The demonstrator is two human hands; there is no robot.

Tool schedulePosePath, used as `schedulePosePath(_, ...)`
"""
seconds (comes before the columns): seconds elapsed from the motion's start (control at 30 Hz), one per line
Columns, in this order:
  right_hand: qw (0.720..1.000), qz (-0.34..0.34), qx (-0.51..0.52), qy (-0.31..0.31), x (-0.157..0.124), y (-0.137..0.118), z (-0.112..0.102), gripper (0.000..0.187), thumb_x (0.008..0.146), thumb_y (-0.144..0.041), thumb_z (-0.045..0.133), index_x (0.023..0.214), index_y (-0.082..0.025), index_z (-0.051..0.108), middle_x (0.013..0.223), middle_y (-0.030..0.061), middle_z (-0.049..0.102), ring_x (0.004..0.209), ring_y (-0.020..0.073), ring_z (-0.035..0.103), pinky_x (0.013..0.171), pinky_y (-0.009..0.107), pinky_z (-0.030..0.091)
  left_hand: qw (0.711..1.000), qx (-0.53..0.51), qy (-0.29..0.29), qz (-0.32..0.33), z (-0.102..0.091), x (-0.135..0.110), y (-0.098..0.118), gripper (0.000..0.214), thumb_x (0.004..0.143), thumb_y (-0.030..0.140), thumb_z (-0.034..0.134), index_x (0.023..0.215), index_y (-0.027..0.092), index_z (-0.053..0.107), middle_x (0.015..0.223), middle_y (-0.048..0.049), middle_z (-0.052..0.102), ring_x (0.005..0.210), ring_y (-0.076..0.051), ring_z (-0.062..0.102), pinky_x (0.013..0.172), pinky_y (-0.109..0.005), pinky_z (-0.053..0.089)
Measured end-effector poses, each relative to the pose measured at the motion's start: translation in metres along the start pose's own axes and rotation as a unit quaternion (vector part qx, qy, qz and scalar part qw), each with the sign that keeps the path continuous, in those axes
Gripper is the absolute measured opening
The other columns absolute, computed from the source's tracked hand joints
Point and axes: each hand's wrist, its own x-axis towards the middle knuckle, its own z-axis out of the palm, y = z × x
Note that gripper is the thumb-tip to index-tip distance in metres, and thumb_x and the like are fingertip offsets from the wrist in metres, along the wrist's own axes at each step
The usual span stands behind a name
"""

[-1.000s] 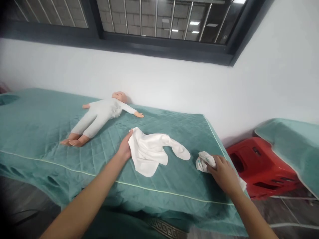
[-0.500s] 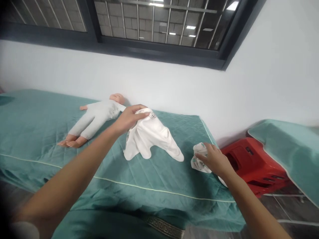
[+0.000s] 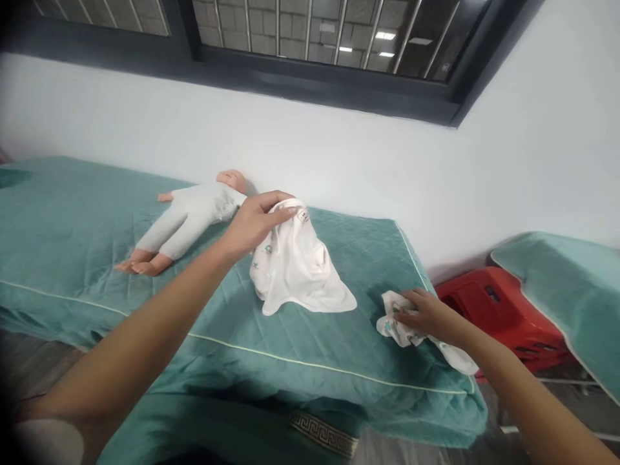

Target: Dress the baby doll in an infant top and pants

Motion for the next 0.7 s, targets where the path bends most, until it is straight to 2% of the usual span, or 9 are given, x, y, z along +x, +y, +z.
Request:
schedulePosePath(0.03,0.999,-0.014,0.013,-0.033,0.001,-0.013,-0.003,0.049,0.069,-0.054,0.076,0.107,-0.023,0.072,0.114,0.0111,0.071,0.097,0.0285,0.068,0.085,0.039,0.056,1.000,0.004,-0.012,0.005,0.002,0.001,0.001,0.023,0.089,0.039,0.066,0.093,0.018,0.074,0.099,-0.0047,0.074,0.093,-0.020,0.065,0.082,-0.028,0.048)
schedulePosePath(0.1,0.995,-0.069,0.064,-0.033,0.008,-0.052,-0.010,0.061,0.079,-0.054,0.072,0.133,-0.028,0.060,0.142,0.0102,0.058,0.127,0.0310,0.058,0.107,0.045,0.048,0.999,0.007,-0.049,0.019,0.008,0.004,0.009,0.021,0.089,0.037,0.066,0.094,0.018,0.074,0.102,-0.0052,0.074,0.095,-0.020,0.065,0.084,-0.029,0.048)
schedulePosePath(0.17,0.976,-0.147,0.160,-0.019,0.019,-0.105,-0.020,0.061,0.086,-0.050,0.068,0.142,-0.033,0.052,0.147,0.0063,0.054,0.135,0.0278,0.052,0.112,0.046,0.044,0.995,0.003,-0.093,0.039,0.016,0.007,0.024,0.018,0.089,0.033,0.065,0.095,0.019,0.075,0.104,-0.0052,0.074,0.098,-0.020,0.066,0.087,-0.030,0.048)
schedulePosePath(0.27,0.920,-0.261,0.291,0.026,0.038,-0.184,-0.035,0.053,0.084,-0.043,0.072,0.133,-0.029,0.060,0.136,0.0056,0.062,0.123,0.0250,0.060,0.104,0.042,0.050,0.988,0.000,-0.138,0.062,0.024,0.009,0.049,0.013,0.088,0.025,0.065,0.093,0.021,0.077,0.100,-0.0032,0.075,0.097,-0.020,0.067,0.089,-0.031,0.048)
schedulePosePath(0.37,0.926,-0.273,0.255,0.061,0.054,-0.229,-0.052,0.028,0.085,-0.035,0.068,0.109,-0.021,0.071,0.102,0.0024,0.072,0.094,0.0210,0.066,0.082,0.034,0.053,0.991,0.029,-0.112,0.071,0.020,0.011,0.064,0.011,0.086,0.021,0.065,0.087,0.022,0.076,0.091,-0.0005,0.074,0.096,-0.020,0.067,0.088,-0.032,0.048)
schedulePosePath(0.47,0.954,-0.225,0.117,0.160,0.063,-0.236,-0.070,0.019,0.083,-0.025,0.062,0.098,-0.020,0.073,0.078,-0.0005,0.067,0.076,0.0180,0.062,0.073,0.032,0.048,0.984,0.153,-0.043,0.080,0.003,0.012,0.059,0.014,0.088,0.023,0.061,0.090,0.023,0.075,0.091,0.0000,0.072,0.099,-0.022,0.066,0.088,-0.033,0.046)
schedulePosePath(0.53,0.960,-0.189,0.028,0.203,0.064,-0.228,-0.080,0.023,0.082,-0.022,0.060,0.101,-0.021,0.073,0.075,-0.0002,0.066,0.073,0.0191,0.061,0.072,0.033,0.047,0.956,0.283,-0.003,0.077,-0.011,0.011,0.047,0.016,0.088,0.022,0.058,0.095,0.024,0.073,0.092,-0.0017,0.071,0.100,-0.025,0.065,0.086,-0.035,0.045)
schedulePosePath(0.63,0.964,-0.159,-0.057,0.206,0.059,-0.211,-0.085,0.032,0.082,-0.021,0.054,0.108,-0.023,0.071,0.084,0.0027,0.070,0.076,0.0226,0.062,0.072,0.035,0.046,0.891,0.448,0.038,0.060,-0.027,0.005,0.025,0.023,0.084,0.017,0.055,0.101,0.023,0.070,0.095,-0.0059,0.069,0.100,-0.028,0.064,0.082,-0.038,0.044)
schedulePosePath(0.7,0.964,-0.154,-0.098,0.193,0.053,-0.200,-0.083,0.032,0.084,-0.022,0.049,0.107,-0.023,0.071,0.093,0.0046,0.072,0.082,0.0247,0.063,0.072,0.035,0.045,0.864,0.497,0.057,0.052,-0.034,-0.002,0.013,0.027,0.082,0.015,0.054,0.103,0.023,0.069,0.101,-0.0083,0.069,0.101,-0.029,0.063,0.080,-0.038,0.044)
